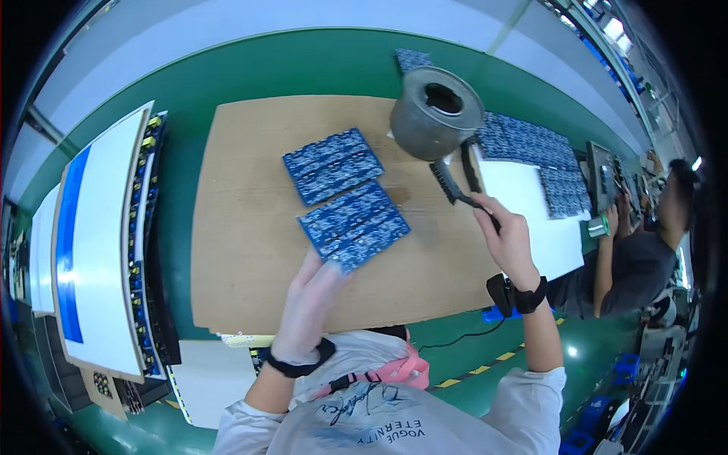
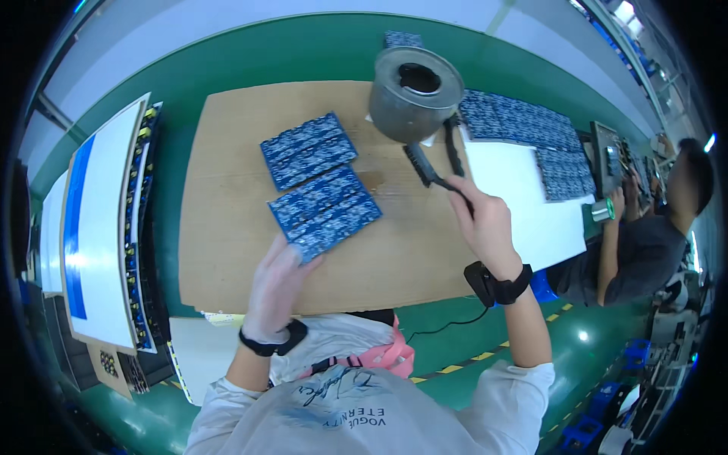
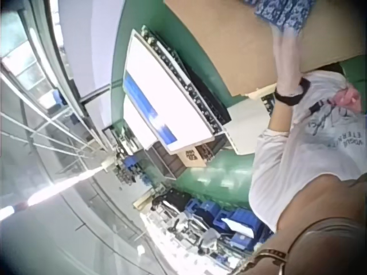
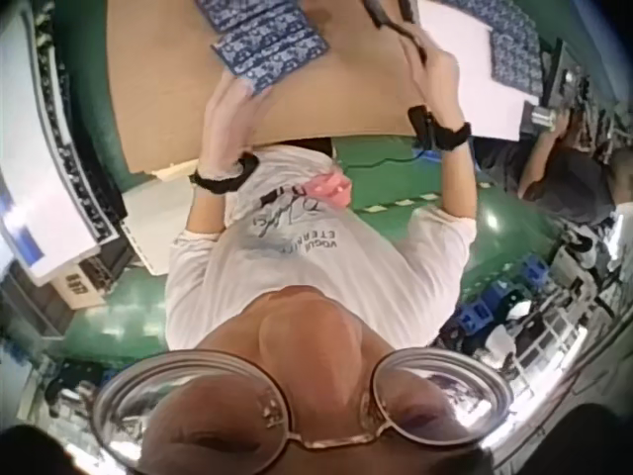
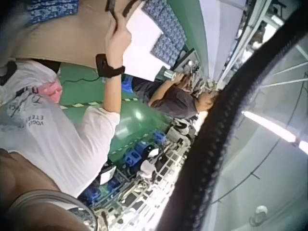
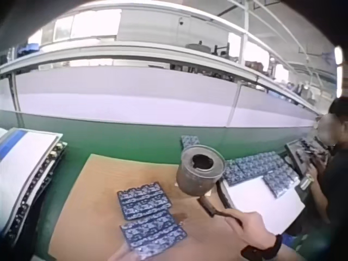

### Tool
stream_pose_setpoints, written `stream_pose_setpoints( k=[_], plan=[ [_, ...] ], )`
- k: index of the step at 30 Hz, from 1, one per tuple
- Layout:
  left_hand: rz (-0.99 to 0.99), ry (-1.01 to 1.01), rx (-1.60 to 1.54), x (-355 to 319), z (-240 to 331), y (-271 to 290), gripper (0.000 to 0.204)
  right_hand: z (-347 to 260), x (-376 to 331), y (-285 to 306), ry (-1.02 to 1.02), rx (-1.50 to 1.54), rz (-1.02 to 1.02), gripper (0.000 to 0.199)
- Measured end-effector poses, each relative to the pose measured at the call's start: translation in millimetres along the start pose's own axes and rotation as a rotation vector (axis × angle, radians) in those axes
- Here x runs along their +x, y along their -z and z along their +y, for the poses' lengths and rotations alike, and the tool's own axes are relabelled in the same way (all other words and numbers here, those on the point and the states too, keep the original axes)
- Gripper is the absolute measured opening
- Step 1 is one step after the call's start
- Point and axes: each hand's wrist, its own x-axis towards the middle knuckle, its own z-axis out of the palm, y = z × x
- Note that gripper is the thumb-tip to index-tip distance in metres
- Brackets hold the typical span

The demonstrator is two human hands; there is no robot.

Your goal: Inspecting and sorting printed circuit boards at a manual inspection station.

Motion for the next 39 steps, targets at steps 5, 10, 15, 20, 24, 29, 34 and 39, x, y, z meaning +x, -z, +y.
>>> stream_pose_setpoints(
  k=[5, 10, 15, 20, 24, 29, 34, 39],
  plan=[
    [0.011, -0.159, 0.907, -20, 16, 7, 0.053, 92, -20, 33, -0.407, -0.282, -0.066, 0.023],
    [0.395, -0.300, 0.588, -37, 16, -18, 0.055, 221, -47, 43, -0.335, -0.271, 0.091, 0.030],
    [0.329, -0.295, 0.451, -38, 10, -13, 0.047, 234, -57, 21, -0.234, -0.270, 0.105, 0.034],
    [0.317, -0.243, 0.453, -33, 6, -15, 0.046, 180, -62, 35, -0.347, -0.217, -0.006, 0.037],
    [0.281, -0.227, 0.424, -31, 5, -21, 0.045, 209, -53, 40, -0.437, -0.396, 0.218, 0.043],
    [0.216, -0.143, 0.381, -31, -4, -24, 0.045, 235, -73, 40, -0.565, -0.369, 0.128, 0.045],
    [0.117, 0.006, 0.373, -30, -13, -17, 0.051, 151, -62, 41, -0.704, 0.216, 0.002, 0.036],
    [-0.068, 0.273, 0.020, -24, -12, -23, 0.045, 2, -32, 43, -0.475, 0.894, -0.340, 0.039]
  ],
)
